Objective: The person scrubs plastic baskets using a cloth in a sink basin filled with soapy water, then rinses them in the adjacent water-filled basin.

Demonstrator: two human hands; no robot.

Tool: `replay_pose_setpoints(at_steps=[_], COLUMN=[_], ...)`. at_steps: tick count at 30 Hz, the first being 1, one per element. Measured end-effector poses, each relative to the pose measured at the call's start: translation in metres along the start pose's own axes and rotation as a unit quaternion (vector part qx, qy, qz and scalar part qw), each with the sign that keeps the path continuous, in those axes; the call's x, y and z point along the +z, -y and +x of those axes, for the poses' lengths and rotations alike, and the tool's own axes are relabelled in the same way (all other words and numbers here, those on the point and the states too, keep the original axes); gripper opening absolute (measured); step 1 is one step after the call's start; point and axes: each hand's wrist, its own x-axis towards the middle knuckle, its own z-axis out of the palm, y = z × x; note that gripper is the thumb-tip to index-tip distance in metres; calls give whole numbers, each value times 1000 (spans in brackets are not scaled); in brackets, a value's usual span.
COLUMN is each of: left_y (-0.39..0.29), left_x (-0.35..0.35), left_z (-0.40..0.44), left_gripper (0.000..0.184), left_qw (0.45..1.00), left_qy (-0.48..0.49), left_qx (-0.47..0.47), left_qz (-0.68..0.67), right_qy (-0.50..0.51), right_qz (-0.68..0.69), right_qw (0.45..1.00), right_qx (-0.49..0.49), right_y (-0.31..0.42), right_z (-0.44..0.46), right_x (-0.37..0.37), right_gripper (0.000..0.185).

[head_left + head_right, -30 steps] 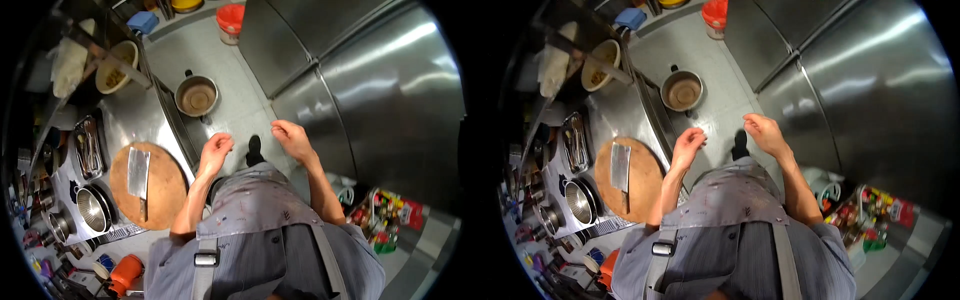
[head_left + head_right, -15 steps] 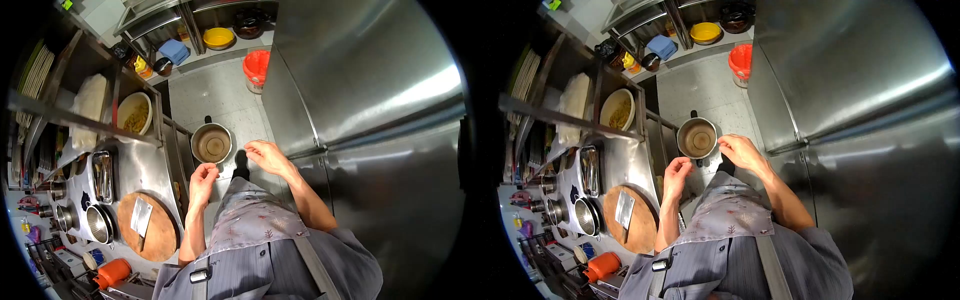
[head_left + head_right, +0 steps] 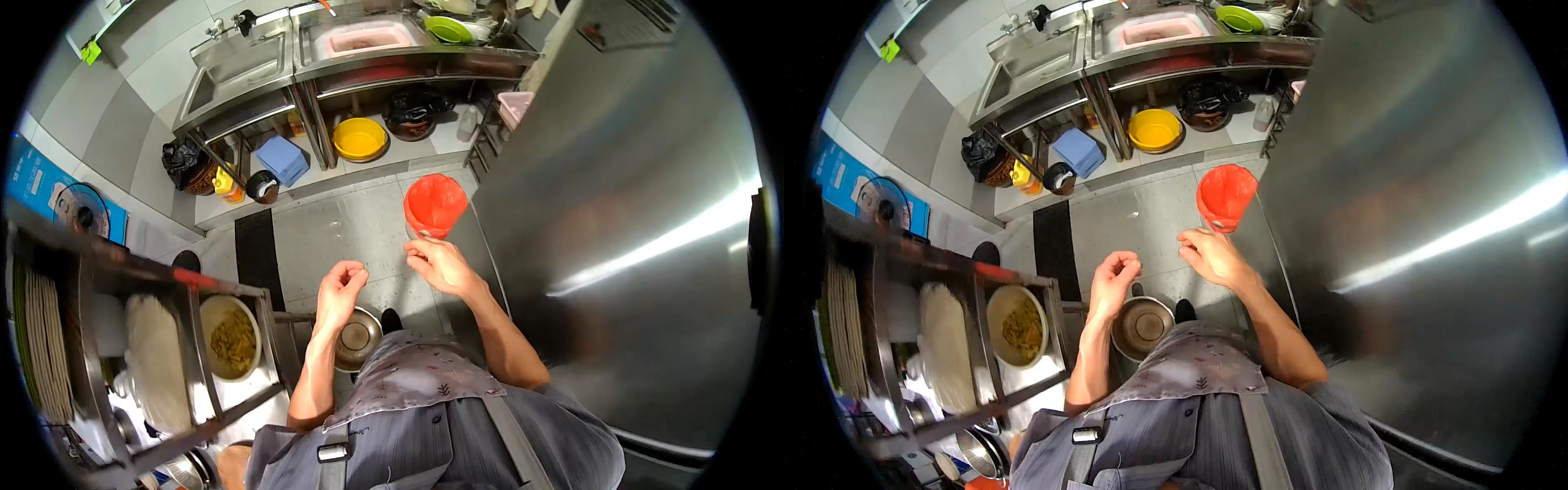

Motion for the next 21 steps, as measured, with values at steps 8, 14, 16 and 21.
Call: replay_pose_setpoints(at_steps=[8, 14, 16, 21], left_y=[-27, -50, -61, -108], left_x=[-4, -21, -22, -12], left_z=[106, 213, 261, 363], left_gripper=[17, 17, 17, 20], left_qw=[1000, 998, 999, 994], left_qy=[1, -34, -27, -13], left_qx=[-30, -35, -6, -8], left_qz=[6, 49, 36, 106], right_qy=[118, 229, 210, 185], right_qz=[-76, -60, -63, -9], right_qw=[989, 968, 973, 982], right_qx=[-50, -86, -70, -44], right_y=[-50, -98, -107, -127], right_z=[153, 304, 357, 465], right_x=[12, 10, -4, -55], right_gripper=[30, 39, 40, 40])
